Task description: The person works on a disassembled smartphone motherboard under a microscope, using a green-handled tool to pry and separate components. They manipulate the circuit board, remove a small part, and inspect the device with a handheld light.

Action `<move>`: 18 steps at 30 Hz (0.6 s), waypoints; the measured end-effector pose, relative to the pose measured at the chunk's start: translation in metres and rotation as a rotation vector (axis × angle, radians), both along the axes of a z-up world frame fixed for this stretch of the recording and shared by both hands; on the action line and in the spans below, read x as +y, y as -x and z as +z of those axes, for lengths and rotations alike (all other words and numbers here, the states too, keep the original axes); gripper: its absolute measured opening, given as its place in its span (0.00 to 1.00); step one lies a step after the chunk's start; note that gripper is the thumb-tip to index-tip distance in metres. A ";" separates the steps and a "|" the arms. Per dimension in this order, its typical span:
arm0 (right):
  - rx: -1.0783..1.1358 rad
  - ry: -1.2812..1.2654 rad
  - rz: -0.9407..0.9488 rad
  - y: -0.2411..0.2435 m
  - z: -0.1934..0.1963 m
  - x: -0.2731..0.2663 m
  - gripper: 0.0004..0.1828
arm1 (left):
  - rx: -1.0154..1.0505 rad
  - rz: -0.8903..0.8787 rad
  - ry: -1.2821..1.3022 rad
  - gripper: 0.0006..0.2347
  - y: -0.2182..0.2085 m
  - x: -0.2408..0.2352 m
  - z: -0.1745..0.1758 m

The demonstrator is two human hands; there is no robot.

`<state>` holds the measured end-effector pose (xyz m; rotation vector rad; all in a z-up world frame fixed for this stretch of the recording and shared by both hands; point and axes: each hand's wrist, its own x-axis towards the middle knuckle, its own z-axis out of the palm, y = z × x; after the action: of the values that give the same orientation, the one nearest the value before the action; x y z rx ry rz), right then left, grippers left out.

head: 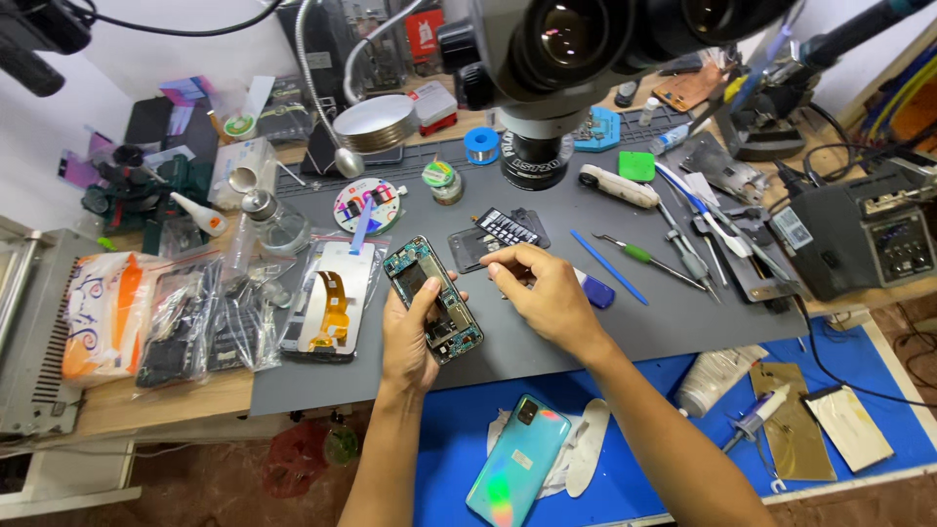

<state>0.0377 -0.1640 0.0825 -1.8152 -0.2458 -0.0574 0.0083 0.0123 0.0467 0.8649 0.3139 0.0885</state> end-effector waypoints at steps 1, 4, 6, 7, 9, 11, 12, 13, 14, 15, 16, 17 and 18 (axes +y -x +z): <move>-0.005 -0.001 0.016 -0.005 0.001 0.008 0.09 | -0.005 0.016 -0.001 0.13 0.000 0.008 0.003; -0.038 -0.047 0.062 -0.021 0.000 0.033 0.09 | -0.020 0.063 -0.026 0.15 -0.001 0.032 0.008; -0.025 -0.106 0.091 -0.035 -0.001 0.052 0.10 | -0.053 0.126 -0.055 0.15 -0.005 0.051 0.006; -0.027 -0.105 0.102 -0.042 -0.002 0.060 0.10 | -0.055 0.137 -0.054 0.15 -0.003 0.057 0.011; -0.026 -0.121 0.112 -0.056 -0.002 0.075 0.13 | -0.081 0.179 -0.064 0.14 -0.001 0.069 0.022; -0.013 -0.136 0.127 -0.060 -0.004 0.089 0.13 | -0.086 0.176 -0.054 0.14 -0.001 0.075 0.016; 0.006 -0.151 0.136 -0.061 -0.005 0.094 0.12 | -0.085 0.166 -0.044 0.14 -0.001 0.076 0.013; 0.006 -0.150 0.139 -0.066 -0.006 0.097 0.12 | -0.085 0.169 -0.043 0.14 -0.001 0.075 0.014; -0.034 -0.096 0.105 -0.072 -0.007 0.100 0.11 | -0.069 0.161 -0.029 0.15 -0.002 0.074 0.014; -0.074 -0.042 0.071 -0.077 -0.008 0.102 0.10 | -0.053 0.153 -0.014 0.15 -0.003 0.072 0.015; -0.076 -0.041 0.073 -0.088 -0.006 0.106 0.10 | -0.055 0.155 -0.013 0.15 -0.006 0.072 0.020; -0.163 -0.042 0.012 -0.099 -0.004 0.110 0.10 | -0.069 0.152 -0.002 0.14 -0.009 0.072 0.026; -0.253 -0.044 -0.046 -0.111 -0.001 0.116 0.10 | -0.088 0.152 0.008 0.14 -0.013 0.073 0.032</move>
<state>0.1491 -0.0484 0.0817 -1.7684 -0.3781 -0.3241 0.0216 0.0856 0.0789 0.8255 0.2972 0.2657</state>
